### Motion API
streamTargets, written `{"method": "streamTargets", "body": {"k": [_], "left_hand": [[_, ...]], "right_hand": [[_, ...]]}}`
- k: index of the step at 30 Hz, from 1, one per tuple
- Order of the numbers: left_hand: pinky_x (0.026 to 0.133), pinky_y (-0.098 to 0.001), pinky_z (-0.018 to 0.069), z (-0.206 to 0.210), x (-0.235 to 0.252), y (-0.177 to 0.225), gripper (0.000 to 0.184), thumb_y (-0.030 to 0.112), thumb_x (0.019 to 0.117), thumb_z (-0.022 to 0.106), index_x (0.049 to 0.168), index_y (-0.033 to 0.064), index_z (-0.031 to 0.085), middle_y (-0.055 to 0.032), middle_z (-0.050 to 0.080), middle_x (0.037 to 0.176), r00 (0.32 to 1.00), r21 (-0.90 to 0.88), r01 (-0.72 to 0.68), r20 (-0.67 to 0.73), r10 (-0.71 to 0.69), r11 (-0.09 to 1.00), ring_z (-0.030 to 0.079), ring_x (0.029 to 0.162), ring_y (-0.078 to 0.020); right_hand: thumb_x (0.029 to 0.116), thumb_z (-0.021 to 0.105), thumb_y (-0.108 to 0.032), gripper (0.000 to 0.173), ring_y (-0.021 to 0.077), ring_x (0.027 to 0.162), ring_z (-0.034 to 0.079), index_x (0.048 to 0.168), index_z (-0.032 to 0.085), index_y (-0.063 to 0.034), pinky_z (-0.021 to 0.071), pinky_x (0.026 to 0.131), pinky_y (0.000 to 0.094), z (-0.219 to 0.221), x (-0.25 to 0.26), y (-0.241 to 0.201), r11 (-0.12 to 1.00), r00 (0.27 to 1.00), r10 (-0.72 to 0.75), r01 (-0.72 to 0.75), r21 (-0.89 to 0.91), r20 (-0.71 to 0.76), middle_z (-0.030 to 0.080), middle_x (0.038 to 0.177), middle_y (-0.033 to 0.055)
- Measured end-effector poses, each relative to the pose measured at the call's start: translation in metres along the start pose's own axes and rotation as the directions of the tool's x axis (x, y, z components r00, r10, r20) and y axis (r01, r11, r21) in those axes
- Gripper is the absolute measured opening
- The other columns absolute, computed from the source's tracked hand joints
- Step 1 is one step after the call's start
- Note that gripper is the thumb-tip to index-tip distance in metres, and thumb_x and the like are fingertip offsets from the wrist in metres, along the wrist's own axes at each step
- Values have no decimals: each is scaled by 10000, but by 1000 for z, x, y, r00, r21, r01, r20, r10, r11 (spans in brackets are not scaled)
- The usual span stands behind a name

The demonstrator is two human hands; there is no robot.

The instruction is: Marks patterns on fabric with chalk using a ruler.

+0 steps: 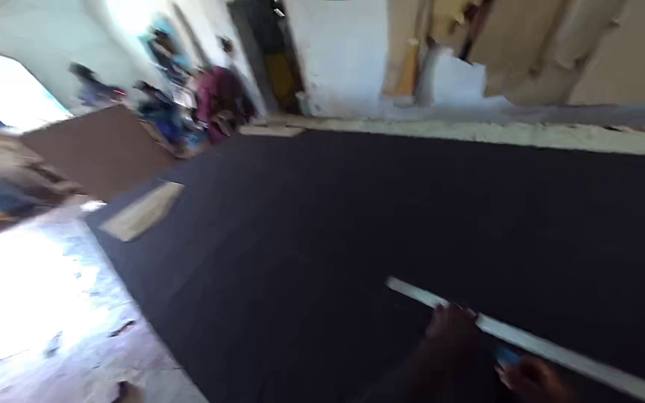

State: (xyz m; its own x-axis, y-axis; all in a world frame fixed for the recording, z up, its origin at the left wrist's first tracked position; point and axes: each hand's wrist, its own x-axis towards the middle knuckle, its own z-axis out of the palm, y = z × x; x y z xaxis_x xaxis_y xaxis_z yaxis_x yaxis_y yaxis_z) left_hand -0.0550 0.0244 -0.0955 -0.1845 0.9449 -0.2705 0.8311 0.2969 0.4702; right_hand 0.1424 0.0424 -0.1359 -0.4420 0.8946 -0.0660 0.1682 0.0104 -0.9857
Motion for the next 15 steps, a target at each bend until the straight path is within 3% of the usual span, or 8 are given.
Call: {"method": "streamTargets", "body": {"k": [1,3,4,5,7,11,15], "left_hand": [[1174,-554,366,-13,-4,6,416,208,1075,501,1476,108,547,-152,494,1548,998,-38,12,67,-9,999,478,1415,-354],[1196,-513,346,-33,0,14,464,178,1087,488,1546,118,452,-130,428,1598,977,1,-7,213,7,1000,415,1465,-331],[1179,-522,377,-27,8,8,471,171,1080,496,1548,133,447,-127,441,1588,981,26,-42,192,36,999,427,1455,-337],[1104,-552,462,-9,15,-8,451,153,1047,549,1496,125,520,-151,534,1501,992,14,-120,51,119,993,516,1373,-370],[1043,-612,487,-2,15,-19,478,79,1018,584,1492,99,526,-198,575,1439,978,-77,-201,-66,196,977,551,1311,-435],[1101,-619,436,-10,12,-22,561,21,1019,552,1561,72,414,-205,556,1469,985,-154,-170,-23,169,973,524,1348,-443],[1061,-618,462,-15,11,-28,642,-34,1011,506,1610,80,305,-157,631,1400,985,-292,-171,-23,172,941,591,1273,-420]], "right_hand": [[932,692,-92,329,210,828,725,1195,605,85,644,744,397,4,0,-2,999,999,28,-29,-19,-43,703,985,152],[934,706,-93,293,227,794,737,1181,635,47,651,723,408,3,4,1,990,990,100,-109,-94,-99,720,966,149],[945,712,-111,279,229,777,736,1186,649,15,652,713,415,1,6,4,980,986,122,-138,-143,-113,724,968,139],[959,710,-133,278,230,759,730,1200,654,-6,649,699,420,2,8,5,971,984,134,-154,-181,-119,723,966,135],[980,687,-155,286,232,712,708,1226,643,-17,632,654,423,3,9,2,964,986,117,-142,-227,-119,709,926,139],[989,670,-147,323,239,637,673,1303,632,-84,612,578,423,11,10,-6,967,986,90,-120,-224,-143,685,859,125],[979,676,-135,329,246,584,649,1305,631,-125,594,524,419,26,20,-6,969,991,48,-76,-237,-121,667,819,126]]}}
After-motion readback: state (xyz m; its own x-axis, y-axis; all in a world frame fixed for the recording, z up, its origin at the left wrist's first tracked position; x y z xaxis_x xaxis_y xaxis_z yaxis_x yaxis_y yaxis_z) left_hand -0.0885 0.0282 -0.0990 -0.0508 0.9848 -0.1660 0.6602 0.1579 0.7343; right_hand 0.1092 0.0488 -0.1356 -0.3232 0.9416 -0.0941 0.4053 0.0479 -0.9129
